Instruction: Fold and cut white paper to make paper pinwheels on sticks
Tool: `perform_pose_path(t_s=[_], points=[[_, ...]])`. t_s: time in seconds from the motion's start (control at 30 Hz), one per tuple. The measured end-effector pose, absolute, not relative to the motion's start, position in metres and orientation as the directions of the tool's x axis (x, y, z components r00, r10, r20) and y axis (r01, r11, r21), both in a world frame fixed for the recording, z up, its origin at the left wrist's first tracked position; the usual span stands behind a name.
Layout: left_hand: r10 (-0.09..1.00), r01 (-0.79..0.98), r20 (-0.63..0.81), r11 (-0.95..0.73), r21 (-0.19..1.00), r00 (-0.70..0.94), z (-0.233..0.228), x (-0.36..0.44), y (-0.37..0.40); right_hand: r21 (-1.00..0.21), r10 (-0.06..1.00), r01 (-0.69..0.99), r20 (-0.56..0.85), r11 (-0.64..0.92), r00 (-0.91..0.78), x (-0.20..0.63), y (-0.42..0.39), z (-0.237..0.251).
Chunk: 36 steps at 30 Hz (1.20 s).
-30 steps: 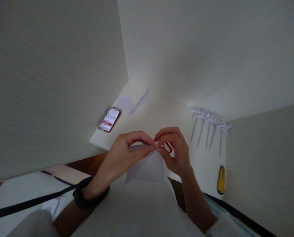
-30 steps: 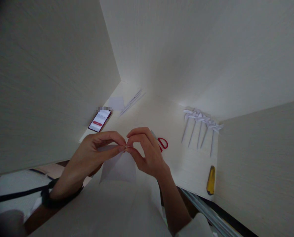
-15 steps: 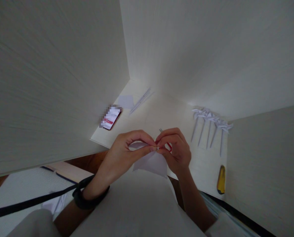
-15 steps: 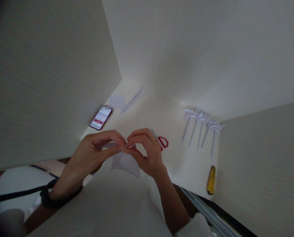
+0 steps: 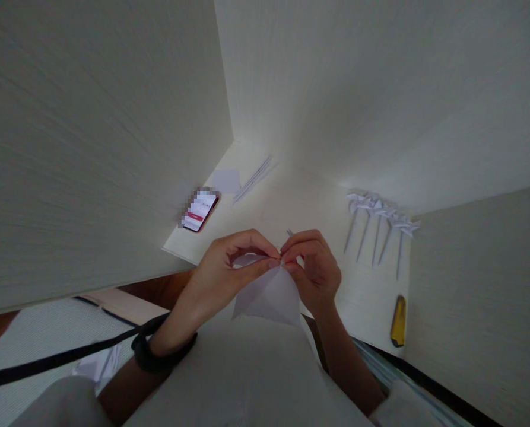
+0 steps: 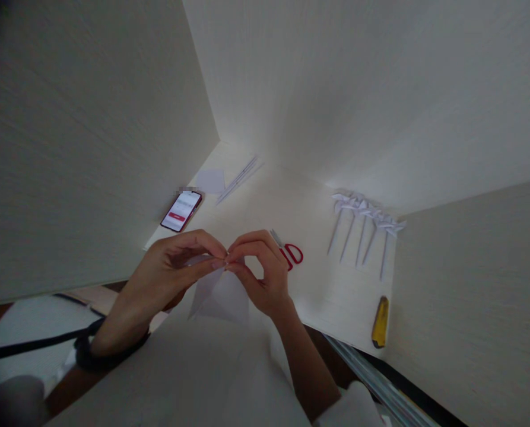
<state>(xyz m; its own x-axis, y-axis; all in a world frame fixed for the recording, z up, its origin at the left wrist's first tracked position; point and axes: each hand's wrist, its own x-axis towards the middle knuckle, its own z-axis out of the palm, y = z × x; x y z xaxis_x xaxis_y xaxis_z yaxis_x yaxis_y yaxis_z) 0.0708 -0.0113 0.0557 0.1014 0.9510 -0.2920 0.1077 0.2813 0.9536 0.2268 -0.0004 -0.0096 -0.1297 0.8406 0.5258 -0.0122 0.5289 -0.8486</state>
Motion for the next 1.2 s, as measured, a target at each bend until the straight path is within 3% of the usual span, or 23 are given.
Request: perform_pose_path(t_s=[0.5,0.8,1.2], points=[[0.96,0.182,-0.193,0.157,0.971,0.203,0.0484,0.0664,-0.0108,-0.882,0.861,-0.132,0.47,0.452,-0.195,0.229,0.0023,-0.0122],[0.971,0.173,-0.107,0.07,0.982,0.212,0.0456,0.0668,-0.0114,-0.89,0.876,-0.114,0.455,0.441,-0.159,0.2266,0.0005,-0.0093],[0.975,0.187,-0.092,0.054,0.981,0.201,0.0471,0.0684,-0.0108,-0.904,0.894,-0.118,0.425,0.411,-0.143,0.2315,0.0014,-0.0049]])
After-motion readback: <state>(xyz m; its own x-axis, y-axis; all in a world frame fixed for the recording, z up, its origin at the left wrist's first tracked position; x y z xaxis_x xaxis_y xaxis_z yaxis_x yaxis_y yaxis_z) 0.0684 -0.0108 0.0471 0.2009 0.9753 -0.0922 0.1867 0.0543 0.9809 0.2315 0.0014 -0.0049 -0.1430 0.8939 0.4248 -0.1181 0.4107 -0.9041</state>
